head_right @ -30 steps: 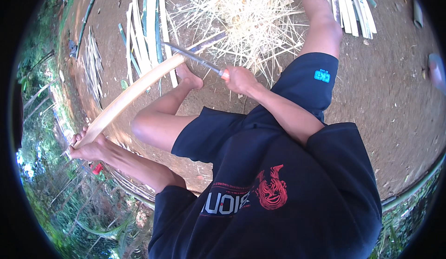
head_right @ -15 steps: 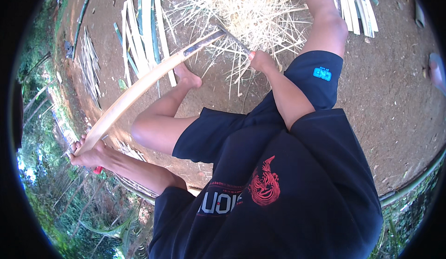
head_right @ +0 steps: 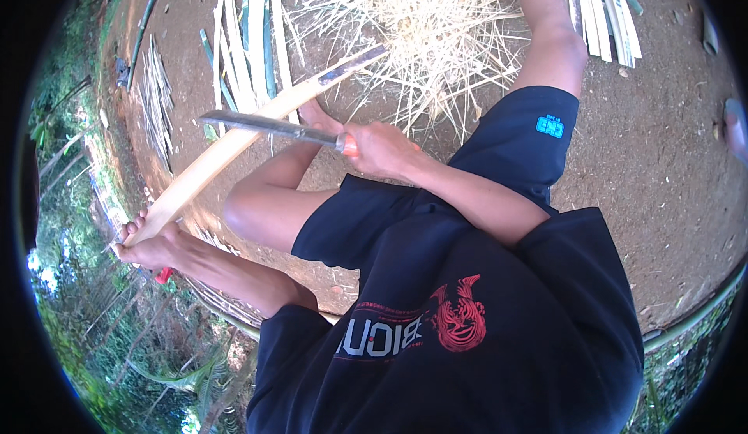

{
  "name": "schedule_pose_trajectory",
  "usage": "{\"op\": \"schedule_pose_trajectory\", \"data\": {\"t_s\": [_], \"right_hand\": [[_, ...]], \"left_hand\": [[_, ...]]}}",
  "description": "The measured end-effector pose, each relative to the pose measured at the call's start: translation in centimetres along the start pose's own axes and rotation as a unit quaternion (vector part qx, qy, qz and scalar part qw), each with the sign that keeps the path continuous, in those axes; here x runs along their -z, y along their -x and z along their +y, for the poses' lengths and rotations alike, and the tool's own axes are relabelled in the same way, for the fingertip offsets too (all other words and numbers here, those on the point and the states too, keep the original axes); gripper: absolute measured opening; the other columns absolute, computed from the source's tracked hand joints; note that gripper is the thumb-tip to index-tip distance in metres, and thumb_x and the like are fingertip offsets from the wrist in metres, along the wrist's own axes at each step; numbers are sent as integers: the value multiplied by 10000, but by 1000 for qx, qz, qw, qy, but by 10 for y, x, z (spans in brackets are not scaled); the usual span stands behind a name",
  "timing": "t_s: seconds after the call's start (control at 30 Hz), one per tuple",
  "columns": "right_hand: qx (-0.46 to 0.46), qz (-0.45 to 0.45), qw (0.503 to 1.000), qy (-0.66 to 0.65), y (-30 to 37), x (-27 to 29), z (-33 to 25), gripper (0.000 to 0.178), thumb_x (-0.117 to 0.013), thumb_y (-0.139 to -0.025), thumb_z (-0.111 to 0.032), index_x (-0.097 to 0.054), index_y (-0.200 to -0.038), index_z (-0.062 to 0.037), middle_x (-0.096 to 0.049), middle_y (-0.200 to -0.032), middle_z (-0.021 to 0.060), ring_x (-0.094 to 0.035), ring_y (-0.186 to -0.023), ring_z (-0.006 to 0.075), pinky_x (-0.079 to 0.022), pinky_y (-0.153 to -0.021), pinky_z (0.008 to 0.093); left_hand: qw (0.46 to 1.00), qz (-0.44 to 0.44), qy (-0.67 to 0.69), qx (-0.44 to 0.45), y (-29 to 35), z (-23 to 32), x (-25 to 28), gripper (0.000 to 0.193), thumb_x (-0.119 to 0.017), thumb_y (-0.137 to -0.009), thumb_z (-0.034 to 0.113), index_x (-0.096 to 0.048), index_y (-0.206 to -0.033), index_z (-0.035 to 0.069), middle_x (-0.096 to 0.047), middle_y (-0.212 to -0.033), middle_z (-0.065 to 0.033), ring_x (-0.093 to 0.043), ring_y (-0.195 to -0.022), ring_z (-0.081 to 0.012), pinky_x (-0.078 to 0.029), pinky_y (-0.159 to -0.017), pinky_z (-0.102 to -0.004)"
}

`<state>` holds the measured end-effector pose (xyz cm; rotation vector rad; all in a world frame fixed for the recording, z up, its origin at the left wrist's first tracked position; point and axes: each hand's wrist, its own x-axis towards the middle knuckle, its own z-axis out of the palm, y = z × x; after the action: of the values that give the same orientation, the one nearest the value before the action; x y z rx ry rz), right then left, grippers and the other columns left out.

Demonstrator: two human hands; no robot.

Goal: The person sits on the ground and uses a machete to split long bamboo poles into thin strips. They hold the bamboo with their left hand and strike it with the machete in their right hand, creating a pile of bamboo strips and shavings.

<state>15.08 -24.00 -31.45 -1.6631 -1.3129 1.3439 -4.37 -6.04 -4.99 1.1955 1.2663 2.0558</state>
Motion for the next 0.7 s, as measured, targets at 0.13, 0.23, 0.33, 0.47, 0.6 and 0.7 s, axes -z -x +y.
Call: {"op": "schedule_pose_trajectory", "data": {"t_s": [0.13,0.23,0.33,0.47,0.6,0.7], "right_hand": [[-125,-2,992,-5,-12,7,44,253,-632,-817,-155,-611,-1043,-43,-678,-831,217,-681,-761,359,-535,-718,475],[-95,-10,995,-4,-6,6,46,257,-619,-827,-162,-608,-1051,-37,-678,-837,221,-679,-768,369,-532,-726,479],[-103,-6,994,28,-9,5,53,272,-606,-837,-168,-608,-1073,-32,-679,-841,221,-678,-773,376,-530,-732,475],[-205,29,977,50,-41,4,134,311,-583,-860,-200,-610,-1129,-45,-682,-887,241,-678,-841,389,-533,-777,473],[-281,55,955,77,-58,10,190,321,-603,-843,-221,-637,-1088,-16,-688,-983,233,-675,-925,376,-531,-825,451],[-309,53,946,80,-58,22,200,314,-609,-837,-221,-647,-1056,0,-686,-982,239,-669,-946,383,-525,-833,443]], "left_hand": [[1000,1,6,4,-4,-1,13,327,-361,-987,338,-434,-777,99,-384,-651,3,-400,-541,-153,-414,-501,-296],[1000,18,-12,-5,-3,-1,14,333,-384,-965,346,-437,-740,106,-380,-653,-5,-392,-549,-166,-413,-538,-334],[1000,6,-3,-2,-4,-4,16,334,-397,-951,345,-435,-723,104,-373,-656,-9,-387,-556,-175,-425,-559,-360],[999,32,-13,0,-2,-4,11,313,-388,-970,334,-444,-789,84,-376,-669,0,-386,-545,-149,-403,-508,-307],[1000,15,-2,6,-2,-2,10,335,-365,-986,345,-439,-788,84,-381,-672,2,-386,-548,-152,-407,-519,-310],[999,33,-15,18,-1,-4,10,350,-338,-1004,344,-428,-773,98,-386,-669,4,-382,-542,-151,-407,-518,-311]]}}
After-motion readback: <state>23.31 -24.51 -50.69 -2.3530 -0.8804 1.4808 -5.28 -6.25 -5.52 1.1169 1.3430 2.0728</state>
